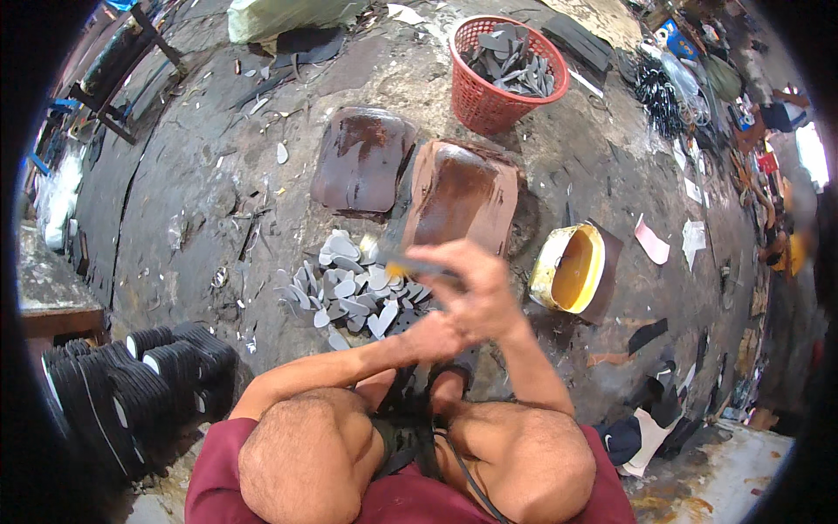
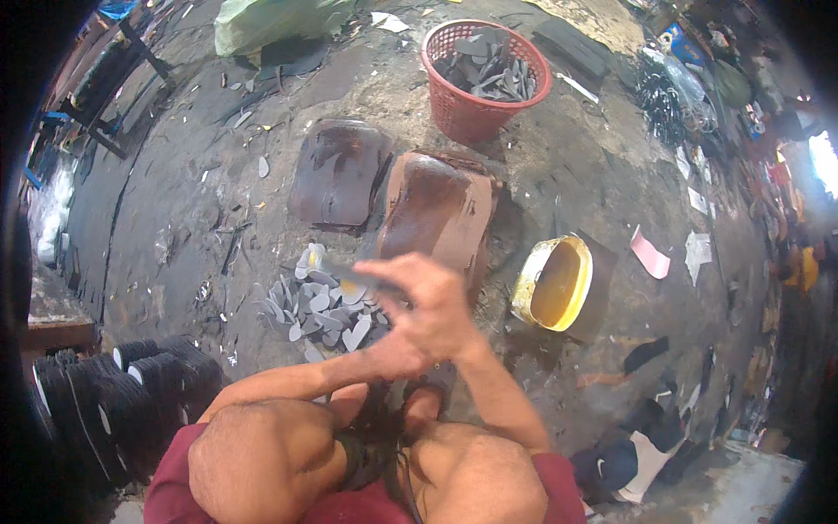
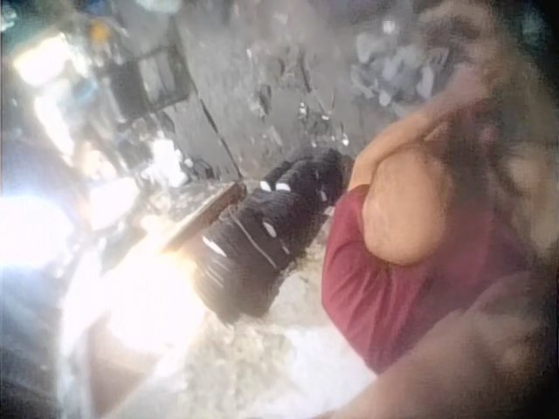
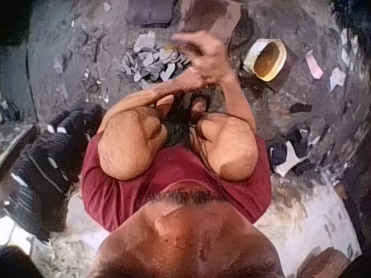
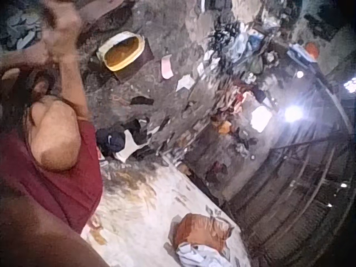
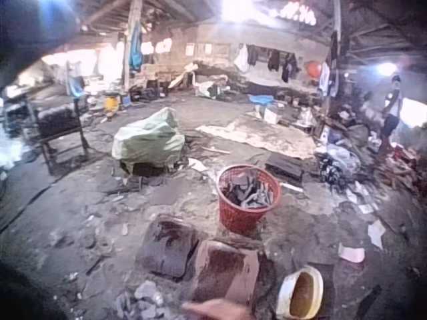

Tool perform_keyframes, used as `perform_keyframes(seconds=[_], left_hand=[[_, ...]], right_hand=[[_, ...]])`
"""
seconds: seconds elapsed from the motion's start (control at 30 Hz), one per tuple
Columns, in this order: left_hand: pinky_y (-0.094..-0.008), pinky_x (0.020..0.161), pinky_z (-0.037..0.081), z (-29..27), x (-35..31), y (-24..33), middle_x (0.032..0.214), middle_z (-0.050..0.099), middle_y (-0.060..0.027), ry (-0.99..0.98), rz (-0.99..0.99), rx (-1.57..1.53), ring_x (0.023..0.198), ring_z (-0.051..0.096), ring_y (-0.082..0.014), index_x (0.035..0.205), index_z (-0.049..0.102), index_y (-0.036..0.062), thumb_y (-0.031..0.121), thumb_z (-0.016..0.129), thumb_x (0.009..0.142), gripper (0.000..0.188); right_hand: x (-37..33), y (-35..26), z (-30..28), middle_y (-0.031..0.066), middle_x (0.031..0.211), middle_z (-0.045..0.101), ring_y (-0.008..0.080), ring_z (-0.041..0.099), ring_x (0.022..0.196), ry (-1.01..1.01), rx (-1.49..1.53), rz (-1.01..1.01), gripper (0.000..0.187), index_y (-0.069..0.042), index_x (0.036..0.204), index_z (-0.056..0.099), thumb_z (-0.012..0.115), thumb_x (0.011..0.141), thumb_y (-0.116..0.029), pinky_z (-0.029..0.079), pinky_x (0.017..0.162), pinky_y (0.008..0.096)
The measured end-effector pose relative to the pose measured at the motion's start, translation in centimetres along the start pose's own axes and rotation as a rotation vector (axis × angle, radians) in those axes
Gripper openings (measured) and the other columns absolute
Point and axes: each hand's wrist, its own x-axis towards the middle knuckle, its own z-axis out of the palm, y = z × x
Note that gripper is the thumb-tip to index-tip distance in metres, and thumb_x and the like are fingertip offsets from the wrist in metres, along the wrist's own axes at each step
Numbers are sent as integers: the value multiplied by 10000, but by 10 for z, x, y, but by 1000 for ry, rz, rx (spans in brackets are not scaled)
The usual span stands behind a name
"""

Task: The person applies a yellowish adhesive to a brown shoe sole using a brush. They repeatedly dip the brush into a container and spread the glue across the sole surface, then set the sole aside.

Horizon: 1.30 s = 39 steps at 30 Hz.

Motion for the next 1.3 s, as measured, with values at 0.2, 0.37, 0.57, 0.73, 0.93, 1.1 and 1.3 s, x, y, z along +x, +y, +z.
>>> perform_keyframes(seconds=[0.2,0.37,0.57,0.73,0.93,1.1,1.3], left_hand=[[-387,576,591,-68,32,-26,1516,523,-143,136,-417,91,731,737,-278,1382,573,44,77,652,790,598],[-369,542,584,-53,25,-33,1503,549,-91,216,-360,124,690,736,-245,1353,600,68,59,644,805,550],[-375,542,584,-55,19,-35,1495,561,-60,194,-391,129,686,737,-244,1365,605,109,59,627,817,551],[-396,551,586,-70,29,-31,1495,562,-30,148,-401,107,707,740,-269,1382,600,120,46,628,806,582],[-405,577,587,-68,21,-39,1494,561,-52,167,-410,96,708,730,-293,1390,594,119,19,644,768,632],[-398,592,586,-66,27,-31,1527,526,-49,202,-429,52,716,727,-295,1416,569,136,20,643,765,665],[-430,617,591,-74,21,-39,1547,500,-50,144,-395,48,796,730,-327,1434,545,120,21,625,791,655]], right_hand=[[64,92,-81,75,1163,749,293,707,1054,-19,-290,90,495,-208,1152,767,632,729,12,571,904,390],[122,192,-78,72,1117,764,271,712,1063,-209,-343,373,507,-174,1077,797,614,659,48,543,936,367],[139,176,-56,34,1095,754,248,625,1161,-548,-510,-183,471,-275,970,808,658,624,7,421,1070,435],[93,172,-135,91,1160,745,328,668,1156,-425,-649,525,502,-264,1266,698,673,786,-119,542,929,477],[15,107,-118,178,1222,711,354,653,1186,-688,-426,617,561,-277,1361,636,709,810,-203,508,1014,489],[-7,100,-83,151,976,743,397,701,945,-31,-490,447,396,-237,1242,675,654,847,-216,550,813,520],[-34,114,-85,215,1004,740,425,705,958,-42,-551,615,485,-176,1327,629,648,858,-300,547,834,546]])
